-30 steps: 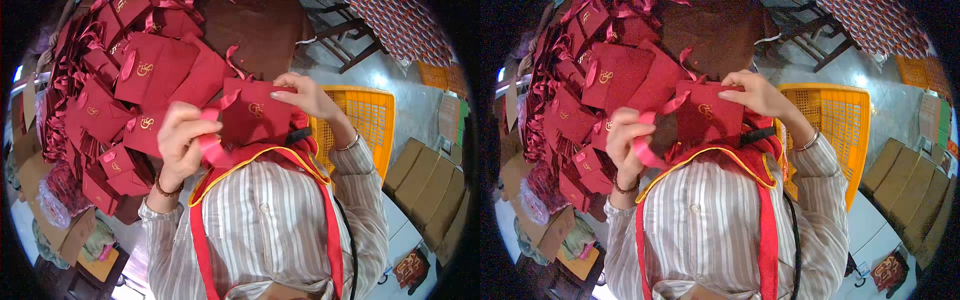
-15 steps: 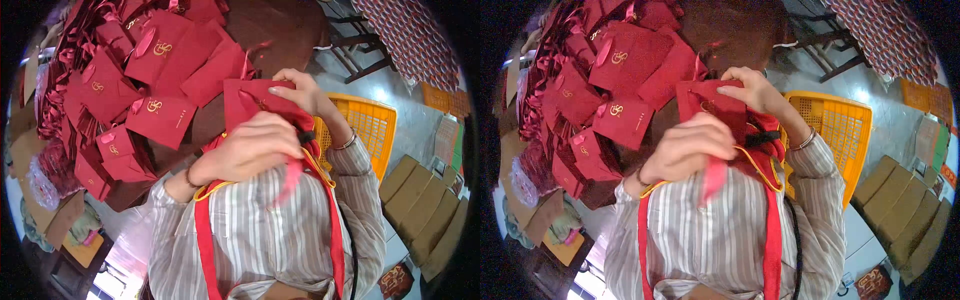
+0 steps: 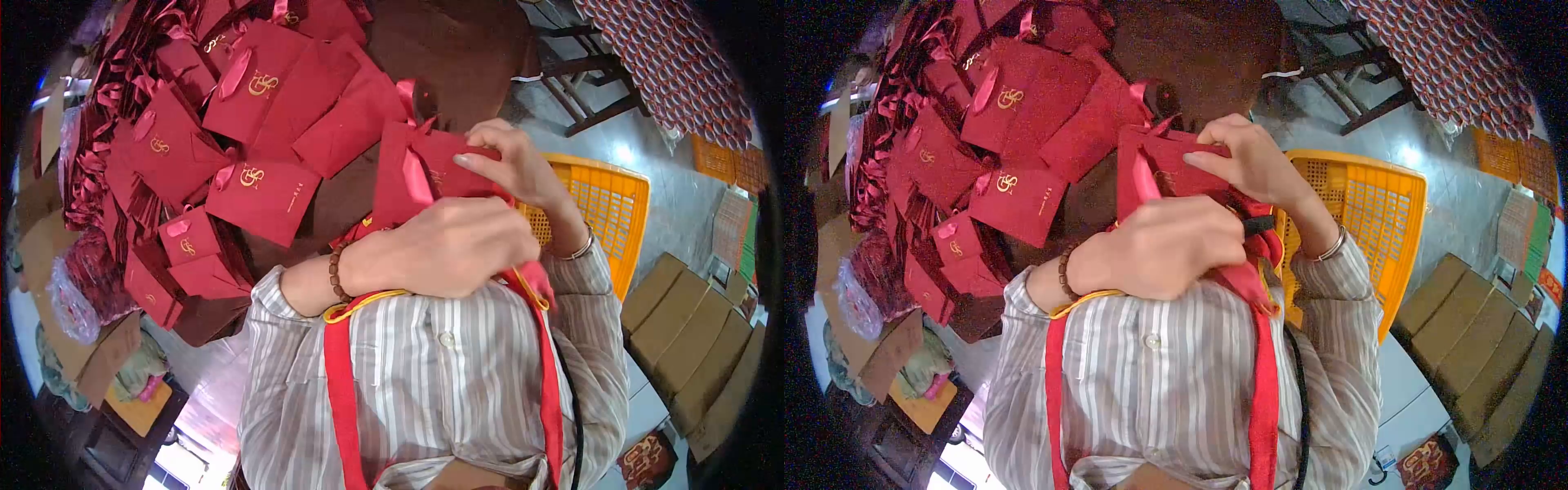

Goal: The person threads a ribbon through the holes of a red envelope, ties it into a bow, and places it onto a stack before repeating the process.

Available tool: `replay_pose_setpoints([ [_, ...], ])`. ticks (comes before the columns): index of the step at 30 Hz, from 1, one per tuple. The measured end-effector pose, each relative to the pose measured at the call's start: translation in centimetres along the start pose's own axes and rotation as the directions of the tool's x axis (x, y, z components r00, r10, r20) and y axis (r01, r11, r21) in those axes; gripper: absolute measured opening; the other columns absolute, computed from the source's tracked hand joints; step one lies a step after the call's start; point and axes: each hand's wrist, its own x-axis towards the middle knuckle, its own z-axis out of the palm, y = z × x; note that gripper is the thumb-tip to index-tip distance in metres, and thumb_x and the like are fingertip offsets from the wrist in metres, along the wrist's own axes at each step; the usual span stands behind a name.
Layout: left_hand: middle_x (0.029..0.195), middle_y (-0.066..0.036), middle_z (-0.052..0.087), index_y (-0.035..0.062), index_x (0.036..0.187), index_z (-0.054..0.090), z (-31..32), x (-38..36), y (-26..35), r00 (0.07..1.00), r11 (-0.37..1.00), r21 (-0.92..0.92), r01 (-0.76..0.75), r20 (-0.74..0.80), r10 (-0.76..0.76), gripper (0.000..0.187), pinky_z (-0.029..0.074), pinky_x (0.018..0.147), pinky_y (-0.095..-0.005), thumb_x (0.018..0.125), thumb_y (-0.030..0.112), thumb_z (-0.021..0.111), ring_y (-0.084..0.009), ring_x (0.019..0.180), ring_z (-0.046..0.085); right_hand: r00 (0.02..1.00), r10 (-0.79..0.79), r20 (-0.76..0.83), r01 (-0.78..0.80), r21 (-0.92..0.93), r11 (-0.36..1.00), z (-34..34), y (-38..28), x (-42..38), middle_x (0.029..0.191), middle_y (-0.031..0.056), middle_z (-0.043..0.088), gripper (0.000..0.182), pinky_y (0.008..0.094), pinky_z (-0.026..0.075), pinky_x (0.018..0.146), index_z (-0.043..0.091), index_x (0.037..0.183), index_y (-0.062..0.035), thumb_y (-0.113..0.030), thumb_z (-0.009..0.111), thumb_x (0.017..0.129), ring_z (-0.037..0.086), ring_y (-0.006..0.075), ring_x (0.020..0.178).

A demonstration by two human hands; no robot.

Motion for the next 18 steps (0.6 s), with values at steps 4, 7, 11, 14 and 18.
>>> replay_pose_setpoints([
  [4, 0.079, -0.006, 0.055, 0.0008, 0.102, 0.055, -2.9, -0.3, 0.2, 0.76, 0.858, -0.167, 0.486, -0.404, -0.509, 0.02, 0.042, 0.055, -0.0218, 0.084, 0.007, 0.05, -0.0112, 0.064, 0.051, 0.99, -0.115, 0.08, 0.111, 0.057, 0.992, -1.1, 0.7, -0.6, 0.099, 0.016, 0.059, 0.025, 0.0347, 0.042, 0.085, 0.058, 0.091, 0.003, -0.018, 0.065, 0.079, 0.054, 0.0288, 0.098],
  [7, 0.07, 0.003, 0.049, 0.0006, 0.109, 0.052, -4.5, -1.3, -0.9, 0.528, 0.626, -0.417, 0.659, -0.338, -0.779, 0.026, 0.028, 0.048, -0.0164, 0.095, 0.019, 0.04, -0.0014, 0.056, 0.036, 0.99, -0.067, 0.122, 0.052, 0.119, 0.992, -1.4, 1.0, -0.7, 0.103, 0.0162, 0.058, 0.027, 0.0349, 0.041, 0.086, 0.059, 0.093, 0.0033, -0.02, 0.064, 0.081, 0.054, 0.0288, 0.1],
  [11, 0.066, 0.002, 0.049, 0.0, 0.104, 0.057, -5.6, -3.5, -2.8, 0.499, 0.551, -0.509, 0.661, -0.25, -0.83, 0.028, 0.027, 0.047, -0.0177, 0.096, 0.019, 0.038, -0.0034, 0.053, 0.037, 0.986, -0.029, 0.166, 0.017, 0.074, 0.997, -1.3, 0.7, -0.3, 0.102, 0.0157, 0.058, 0.028, 0.0343, 0.041, 0.086, 0.058, 0.093, 0.0034, -0.022, 0.063, 0.081, 0.053, 0.0282, 0.101],
  [14, 0.068, 0.001, 0.051, -0.0013, 0.107, 0.057, -5.3, -3.7, -3.4, 0.478, 0.555, -0.507, 0.66, -0.287, -0.83, 0.027, 0.029, 0.047, -0.0183, 0.095, 0.018, 0.042, -0.004, 0.054, 0.039, 0.987, -0.022, 0.162, 0.016, 0.036, 0.999, -1.3, 0.7, -0.4, 0.102, 0.0154, 0.058, 0.029, 0.0341, 0.041, 0.086, 0.057, 0.094, 0.0037, -0.023, 0.061, 0.082, 0.053, 0.0279, 0.1],
  [18, 0.069, 0.003, 0.052, -0.0012, 0.11, 0.057, -6.0, -3.1, -3.0, 0.51, 0.555, -0.475, 0.683, -0.235, -0.828, 0.028, 0.032, 0.05, -0.0183, 0.093, 0.018, 0.046, -0.0031, 0.057, 0.041, 0.98, -0.015, 0.201, 0.0, 0.078, 0.997, -1.5, 0.8, -0.3, 0.103, 0.0156, 0.057, 0.029, 0.0342, 0.04, 0.086, 0.057, 0.095, 0.004, -0.023, 0.058, 0.084, 0.052, 0.0279, 0.1],
])
